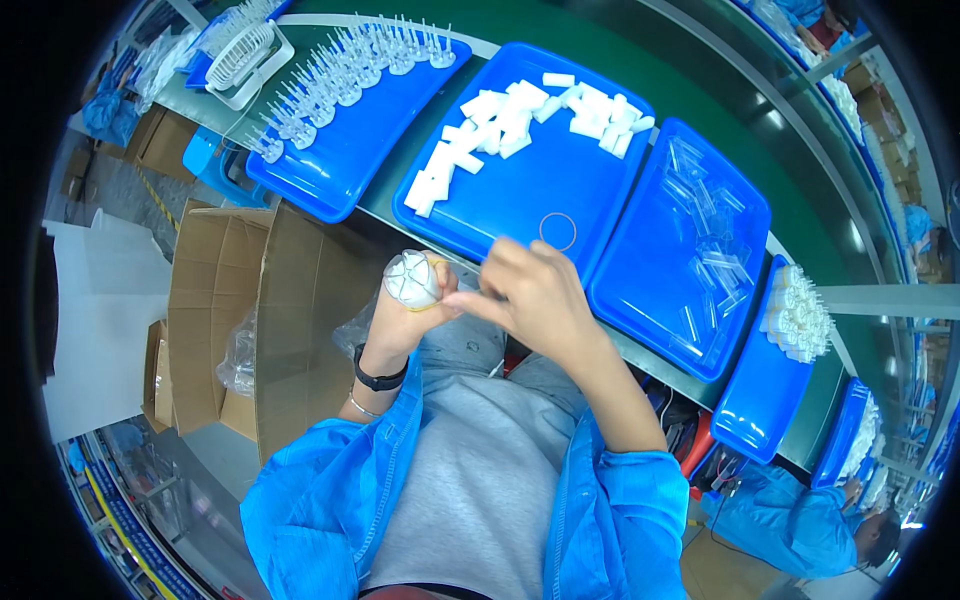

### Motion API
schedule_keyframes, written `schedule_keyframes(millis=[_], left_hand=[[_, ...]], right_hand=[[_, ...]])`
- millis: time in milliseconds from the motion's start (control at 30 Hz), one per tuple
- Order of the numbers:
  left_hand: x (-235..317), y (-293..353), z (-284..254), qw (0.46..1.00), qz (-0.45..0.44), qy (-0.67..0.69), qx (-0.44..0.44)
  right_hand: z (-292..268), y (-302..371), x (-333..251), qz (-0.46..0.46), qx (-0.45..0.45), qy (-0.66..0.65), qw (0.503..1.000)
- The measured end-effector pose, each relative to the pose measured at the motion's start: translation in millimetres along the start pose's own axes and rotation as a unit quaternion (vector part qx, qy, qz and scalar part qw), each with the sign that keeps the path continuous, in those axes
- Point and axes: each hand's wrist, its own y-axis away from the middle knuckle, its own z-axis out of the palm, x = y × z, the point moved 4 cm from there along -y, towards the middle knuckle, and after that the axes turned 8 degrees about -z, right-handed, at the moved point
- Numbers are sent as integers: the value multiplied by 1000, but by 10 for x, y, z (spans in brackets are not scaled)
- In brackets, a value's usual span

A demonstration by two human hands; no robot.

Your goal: The person assembles small white plastic components by hand, inserting pins into the parts and securing them together.

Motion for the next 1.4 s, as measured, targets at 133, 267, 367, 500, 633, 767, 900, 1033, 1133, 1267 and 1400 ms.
schedule_keyframes(millis=[133,267,367,500,633,767,900,1033,1133,1267,1400], left_hand=[[-75,0,-4,981,-74,174,-39],[-5,-74,252,976,-26,186,-107],[124,-143,302,993,72,27,-95],[131,-172,215,971,97,-218,3],[141,-199,230,925,157,-338,72],[101,-178,226,879,159,-431,127],[52,-124,254,874,136,-455,99],[45,-151,242,895,164,-403,99],[213,-99,281,937,70,-340,38],[65,-109,57,995,8,45,-84],[41,-82,32,1000,6,19,-19]], right_hand=[[22,284,94,-38,112,-468,876],[131,382,138,-10,211,-834,509],[133,410,263,120,291,-779,543],[-31,234,-56,127,24,-348,929],[-62,83,-208,-51,32,-103,993],[-3,43,-165,27,22,-63,997],[34,38,-15,0,33,19,999],[137,123,165,-5,123,-96,988],[111,215,229,55,105,-175,977],[99,312,342,56,192,-376,905],[140,391,368,66,187,-457,867]])
